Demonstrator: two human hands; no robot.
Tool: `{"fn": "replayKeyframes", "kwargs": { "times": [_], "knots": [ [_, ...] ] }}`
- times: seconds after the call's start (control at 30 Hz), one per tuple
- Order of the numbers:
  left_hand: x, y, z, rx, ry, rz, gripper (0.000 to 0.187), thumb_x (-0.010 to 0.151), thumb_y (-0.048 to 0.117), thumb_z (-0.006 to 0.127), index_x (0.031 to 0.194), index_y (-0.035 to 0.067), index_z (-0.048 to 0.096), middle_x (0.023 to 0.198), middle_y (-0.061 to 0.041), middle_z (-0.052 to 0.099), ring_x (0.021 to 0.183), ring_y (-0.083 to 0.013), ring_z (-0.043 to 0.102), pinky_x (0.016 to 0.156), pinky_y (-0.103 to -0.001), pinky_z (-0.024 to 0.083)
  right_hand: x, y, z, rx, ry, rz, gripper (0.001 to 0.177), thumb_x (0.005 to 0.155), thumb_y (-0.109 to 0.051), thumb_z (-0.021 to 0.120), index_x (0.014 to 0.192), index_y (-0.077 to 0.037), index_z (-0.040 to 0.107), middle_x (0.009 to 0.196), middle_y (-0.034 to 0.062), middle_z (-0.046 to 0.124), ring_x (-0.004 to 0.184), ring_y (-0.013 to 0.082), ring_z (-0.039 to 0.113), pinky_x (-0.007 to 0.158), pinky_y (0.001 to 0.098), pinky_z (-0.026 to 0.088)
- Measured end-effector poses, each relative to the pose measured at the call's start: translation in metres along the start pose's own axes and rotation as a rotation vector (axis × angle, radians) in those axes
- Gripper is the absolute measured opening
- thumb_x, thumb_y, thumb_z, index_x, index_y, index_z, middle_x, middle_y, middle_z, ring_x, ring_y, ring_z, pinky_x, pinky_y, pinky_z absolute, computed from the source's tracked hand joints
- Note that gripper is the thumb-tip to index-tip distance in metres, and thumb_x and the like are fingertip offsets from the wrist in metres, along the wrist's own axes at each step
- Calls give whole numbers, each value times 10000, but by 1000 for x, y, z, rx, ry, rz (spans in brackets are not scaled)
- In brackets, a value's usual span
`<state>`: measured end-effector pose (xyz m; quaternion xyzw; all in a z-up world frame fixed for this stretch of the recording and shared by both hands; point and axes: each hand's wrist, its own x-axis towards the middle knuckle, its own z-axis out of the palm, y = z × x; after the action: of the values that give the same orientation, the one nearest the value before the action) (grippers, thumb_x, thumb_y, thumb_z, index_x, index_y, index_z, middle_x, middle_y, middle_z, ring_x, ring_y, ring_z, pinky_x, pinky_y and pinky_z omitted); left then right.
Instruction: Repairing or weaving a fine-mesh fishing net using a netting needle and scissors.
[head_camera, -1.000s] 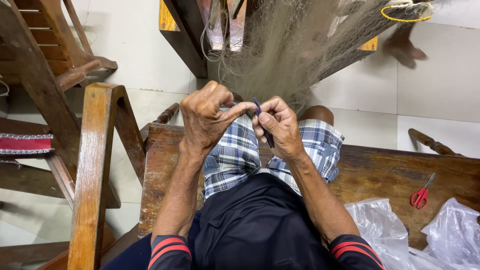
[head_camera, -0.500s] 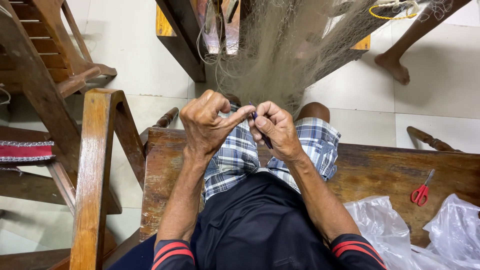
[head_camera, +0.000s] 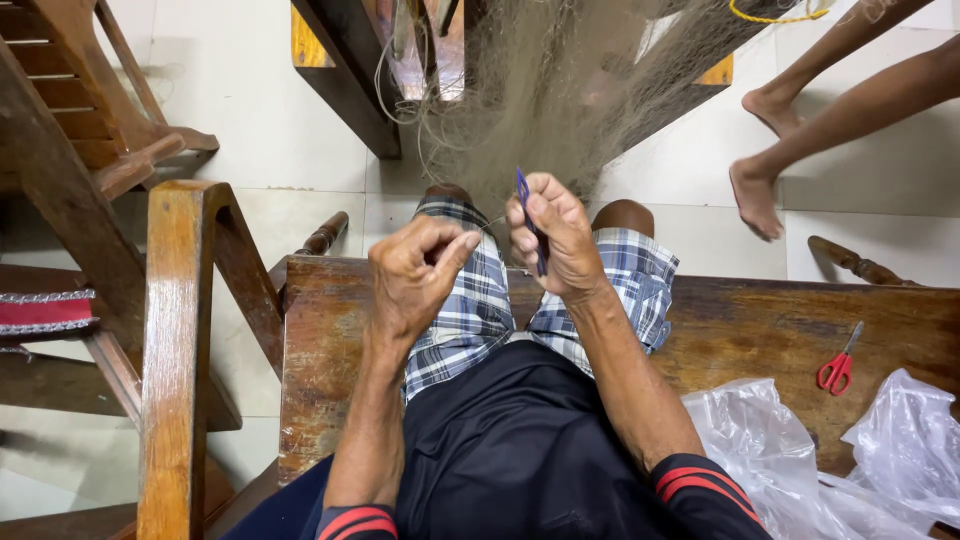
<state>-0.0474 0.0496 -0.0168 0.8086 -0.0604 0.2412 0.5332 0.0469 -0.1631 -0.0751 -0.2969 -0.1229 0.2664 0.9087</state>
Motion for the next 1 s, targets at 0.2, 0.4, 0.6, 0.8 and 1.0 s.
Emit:
{"fn": "replayKeyframes", "kwargs": {
  "times": [0.2, 0.4, 0.6, 0.8, 1.0],
  "knots": [
    [-41, 31, 36, -190, -30, -160, 76, 1153, 68, 811, 1112, 58, 875, 822, -156, 834, 701, -246, 793, 646, -381, 646, 9, -11, 19, -480, 355, -287, 340, 1220, -271, 733, 1400, 14, 688, 998, 67, 739, 759, 61, 708, 582, 179, 590],
    [-44, 34, 73, -227, -57, -83, 134, 1152, 128, 799, 1244, 122, 895, 1045, -161, 922, 944, -413, 911, 722, -477, 728, 13, -34, 55, -264, 372, -396, 310, 1254, -253, 684, 1439, -9, 639, 1016, 43, 687, 776, 66, 682, 613, 185, 545],
    [-39, 40, 70, -177, -66, -33, 126, 1143, 135, 813, 1223, 151, 909, 1030, -127, 925, 903, -398, 910, 722, -473, 733, 3, -42, 63, -215, 328, -407, 299, 1262, -207, 659, 1469, 6, 618, 1036, 84, 669, 772, 101, 666, 609, 225, 546],
    [-37, 35, 70, -134, -93, -21, 115, 1142, 150, 824, 1209, 169, 915, 995, -106, 909, 846, -380, 887, 709, -453, 708, 2, -40, 66, -199, 328, -421, 309, 1266, -222, 656, 1479, -3, 609, 1045, 76, 656, 784, 93, 657, 616, 222, 535],
    [-19, 20, 51, -125, -79, -59, 136, 1188, 60, 769, 1234, 43, 896, 912, -190, 853, 740, -270, 780, 692, -405, 693, -8, -49, 62, -156, 259, -339, 286, 1274, -191, 633, 1490, -6, 597, 1082, 74, 656, 787, 78, 671, 610, 203, 542]
  ]
}}
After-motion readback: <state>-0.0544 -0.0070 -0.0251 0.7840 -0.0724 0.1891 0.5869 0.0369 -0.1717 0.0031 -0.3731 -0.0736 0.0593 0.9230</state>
